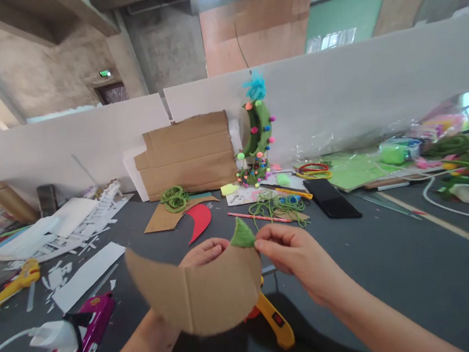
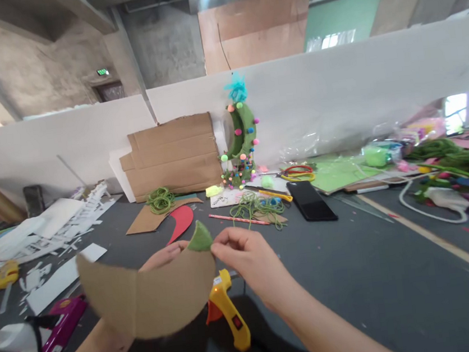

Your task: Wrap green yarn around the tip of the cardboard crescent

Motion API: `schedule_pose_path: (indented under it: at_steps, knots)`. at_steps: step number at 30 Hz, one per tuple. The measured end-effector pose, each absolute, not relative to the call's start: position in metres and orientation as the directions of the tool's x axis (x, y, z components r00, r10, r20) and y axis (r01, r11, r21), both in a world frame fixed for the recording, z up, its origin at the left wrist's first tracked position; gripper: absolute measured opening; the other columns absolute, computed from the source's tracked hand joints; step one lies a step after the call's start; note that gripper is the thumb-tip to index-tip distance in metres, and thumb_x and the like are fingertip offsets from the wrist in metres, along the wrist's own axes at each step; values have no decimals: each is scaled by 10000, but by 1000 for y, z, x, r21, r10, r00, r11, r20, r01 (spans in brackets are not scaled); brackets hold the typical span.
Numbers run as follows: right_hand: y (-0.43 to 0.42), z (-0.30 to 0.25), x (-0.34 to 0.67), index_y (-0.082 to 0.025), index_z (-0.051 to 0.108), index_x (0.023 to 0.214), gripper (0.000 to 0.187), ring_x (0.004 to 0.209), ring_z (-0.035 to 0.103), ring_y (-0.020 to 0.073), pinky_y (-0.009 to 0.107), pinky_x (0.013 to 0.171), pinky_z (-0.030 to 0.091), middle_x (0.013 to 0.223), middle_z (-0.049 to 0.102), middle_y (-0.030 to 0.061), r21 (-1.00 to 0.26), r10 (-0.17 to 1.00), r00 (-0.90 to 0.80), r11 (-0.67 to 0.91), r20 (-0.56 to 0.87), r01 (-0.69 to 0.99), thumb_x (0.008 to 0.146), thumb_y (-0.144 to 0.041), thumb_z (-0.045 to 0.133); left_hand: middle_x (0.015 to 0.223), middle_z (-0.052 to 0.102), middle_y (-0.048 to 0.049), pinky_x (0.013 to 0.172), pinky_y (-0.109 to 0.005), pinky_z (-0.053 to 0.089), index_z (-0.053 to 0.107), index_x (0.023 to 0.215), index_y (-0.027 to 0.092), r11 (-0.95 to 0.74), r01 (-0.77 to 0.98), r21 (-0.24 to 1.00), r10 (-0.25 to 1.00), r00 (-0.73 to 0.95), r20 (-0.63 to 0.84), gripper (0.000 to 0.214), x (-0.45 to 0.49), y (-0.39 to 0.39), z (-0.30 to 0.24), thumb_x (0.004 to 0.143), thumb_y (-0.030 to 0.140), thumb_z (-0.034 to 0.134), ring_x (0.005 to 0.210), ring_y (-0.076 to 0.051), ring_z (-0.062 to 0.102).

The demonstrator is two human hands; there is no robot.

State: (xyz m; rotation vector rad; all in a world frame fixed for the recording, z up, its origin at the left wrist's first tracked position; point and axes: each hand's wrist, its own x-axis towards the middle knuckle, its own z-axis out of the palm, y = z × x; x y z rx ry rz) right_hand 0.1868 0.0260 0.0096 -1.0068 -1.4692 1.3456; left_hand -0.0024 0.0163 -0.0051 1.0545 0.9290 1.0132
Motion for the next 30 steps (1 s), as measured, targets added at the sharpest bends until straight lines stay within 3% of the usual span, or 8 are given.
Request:
schedule_pose_path:
  at_steps: [4, 8, 13, 18, 21, 23, 26, 30]
  knots:
    - [41, 8, 199, -174, 545, 667, 189, 425, 211, 56, 197, 391, 154, 466, 294, -95, -978, 975, -91, 205, 202, 32, 746, -344, 569, 598, 609, -2, 465, -220, 421, 582, 710, 176, 51, -174, 983, 996, -58, -62, 165, -10, 26, -17, 600, 298, 594, 516, -132, 557]
    - [53, 5, 206, -174, 549, 682, 215, 437, 235, 71, 208, 406, 186, 481, 300, -84, -942, 954, 18, 293, 300, 164, 753, -376, 549, 475, 513, 57, 404, -186, 380, 540, 646, 171, -17, -92, 996, 995, -102, 8, 115, -16, 34, -17, 568, 188, 622, 400, -83, 477]
    - [60, 4, 208, -168, 550, 675, 209, 474, 307, 92, 221, 447, 236, 517, 375, -58, -887, 922, 51, 354, 385, 297, 745, -365, 543, 398, 398, 106, 316, -144, 203, 554, 793, 181, -135, 52, 990, 971, -191, 142, 106, -20, 37, -12, 702, 235, 553, 308, -48, 299]
    - [56, 19, 199, -176, 529, 644, 191, 502, 366, 111, 225, 485, 271, 529, 417, -46, -804, 887, 2, 418, 462, 423, 747, -336, 519, 442, 416, 76, 374, -170, 276, 558, 803, 182, -265, 206, 942, 883, -340, 323, 225, -23, 27, -3, 834, 365, 430, 360, -69, 338]
    - [46, 24, 186, -182, 521, 620, 188, 476, 345, 104, 221, 476, 252, 491, 381, -61, -753, 871, -70, 458, 486, 474, 754, -314, 515, 712, 559, 4, 508, -202, 386, 598, 827, 180, -400, 397, 826, 820, -247, 516, 200, -19, 17, 1, 820, 336, 473, 502, -86, 458]
    - [38, 21, 177, -181, 526, 626, 183, 468, 346, 100, 216, 475, 254, 485, 378, -65, -727, 866, -135, 480, 481, 491, 764, -299, 506, 904, 597, -34, 592, -223, 420, 609, 922, 190, -443, 445, 778, 825, -138, 548, 207, -14, 12, 2, 815, 317, 484, 587, -102, 498]
    - [27, 12, 168, -180, 525, 644, 192, 473, 343, 95, 207, 465, 258, 498, 366, -64, -701, 866, -241, 497, 438, 512, 795, -284, 471, 851, 636, -29, 555, -230, 402, 612, 988, 192, -340, 483, 807, 913, -34, 406, 249, -8, 8, 3, 798, 314, 507, 539, -106, 461]
    - [20, 5, 169, -183, 507, 652, 192, 476, 340, 93, 201, 457, 267, 507, 364, -64, -708, 870, -304, 493, 388, 505, 814, -272, 454, 650, 629, -12, 518, -230, 357, 664, 803, 179, -272, 521, 809, 955, 45, 292, 203, -5, 7, 5, 775, 332, 533, 532, -124, 463]
